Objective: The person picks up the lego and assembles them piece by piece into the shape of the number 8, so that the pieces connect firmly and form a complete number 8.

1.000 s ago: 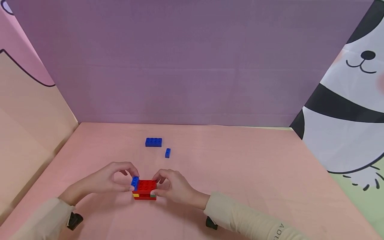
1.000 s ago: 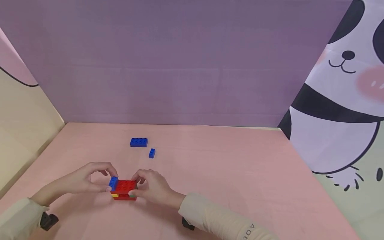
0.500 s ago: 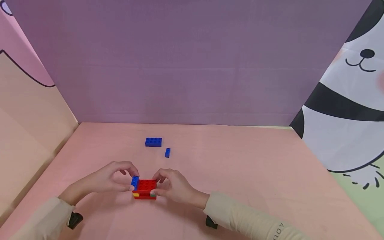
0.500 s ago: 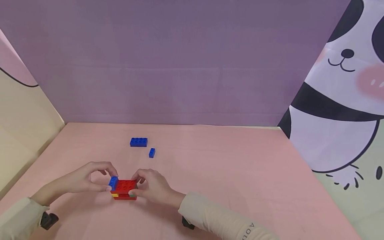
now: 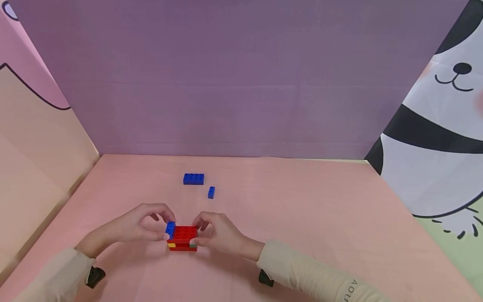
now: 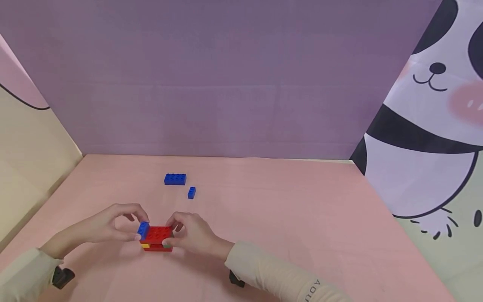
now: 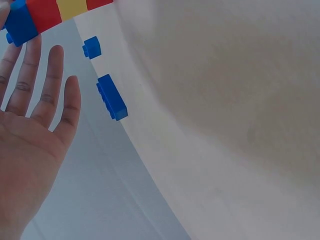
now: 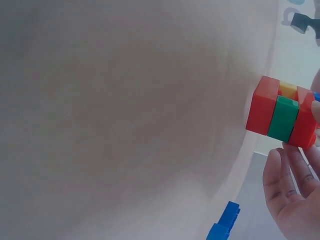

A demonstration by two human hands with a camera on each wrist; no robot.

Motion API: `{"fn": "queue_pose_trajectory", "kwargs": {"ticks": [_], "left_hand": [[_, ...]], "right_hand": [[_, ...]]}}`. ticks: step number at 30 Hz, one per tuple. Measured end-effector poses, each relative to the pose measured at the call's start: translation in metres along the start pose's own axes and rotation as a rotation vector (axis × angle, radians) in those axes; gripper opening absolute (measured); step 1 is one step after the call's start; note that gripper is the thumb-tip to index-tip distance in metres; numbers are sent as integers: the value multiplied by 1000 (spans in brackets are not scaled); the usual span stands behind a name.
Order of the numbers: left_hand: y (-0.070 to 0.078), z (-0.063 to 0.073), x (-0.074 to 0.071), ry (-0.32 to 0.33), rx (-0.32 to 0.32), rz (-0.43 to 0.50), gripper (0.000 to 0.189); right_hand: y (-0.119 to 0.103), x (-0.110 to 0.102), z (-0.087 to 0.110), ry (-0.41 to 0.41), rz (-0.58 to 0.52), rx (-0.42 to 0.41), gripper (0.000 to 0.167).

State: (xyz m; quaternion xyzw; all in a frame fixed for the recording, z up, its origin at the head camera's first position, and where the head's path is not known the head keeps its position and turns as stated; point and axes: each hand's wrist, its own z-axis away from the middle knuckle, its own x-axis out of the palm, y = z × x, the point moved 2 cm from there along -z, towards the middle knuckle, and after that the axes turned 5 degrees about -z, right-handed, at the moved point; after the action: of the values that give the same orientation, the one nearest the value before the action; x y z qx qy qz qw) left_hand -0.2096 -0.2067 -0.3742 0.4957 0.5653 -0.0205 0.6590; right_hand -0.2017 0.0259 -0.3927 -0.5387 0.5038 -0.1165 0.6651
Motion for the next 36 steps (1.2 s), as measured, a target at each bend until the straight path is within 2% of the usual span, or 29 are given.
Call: {"fn": "queue_pose_trajectory", "kwargs": {"ticks": [8, 17, 28, 36], "left_hand": [[1, 0, 0, 1, -3, 14, 24], [-1, 0, 1, 10, 3, 24, 23], [0, 1, 1, 6, -5, 29, 23], [0, 1, 1, 5, -8, 23, 23]], "right_hand": [[0, -1, -2, -27, -21, -20, 27], [-5, -7, -2, -54, 9, 29, 32], [-4, -24, -11, 31, 83, -7, 33], [11, -41, -25, 115, 147, -15, 34]]}}
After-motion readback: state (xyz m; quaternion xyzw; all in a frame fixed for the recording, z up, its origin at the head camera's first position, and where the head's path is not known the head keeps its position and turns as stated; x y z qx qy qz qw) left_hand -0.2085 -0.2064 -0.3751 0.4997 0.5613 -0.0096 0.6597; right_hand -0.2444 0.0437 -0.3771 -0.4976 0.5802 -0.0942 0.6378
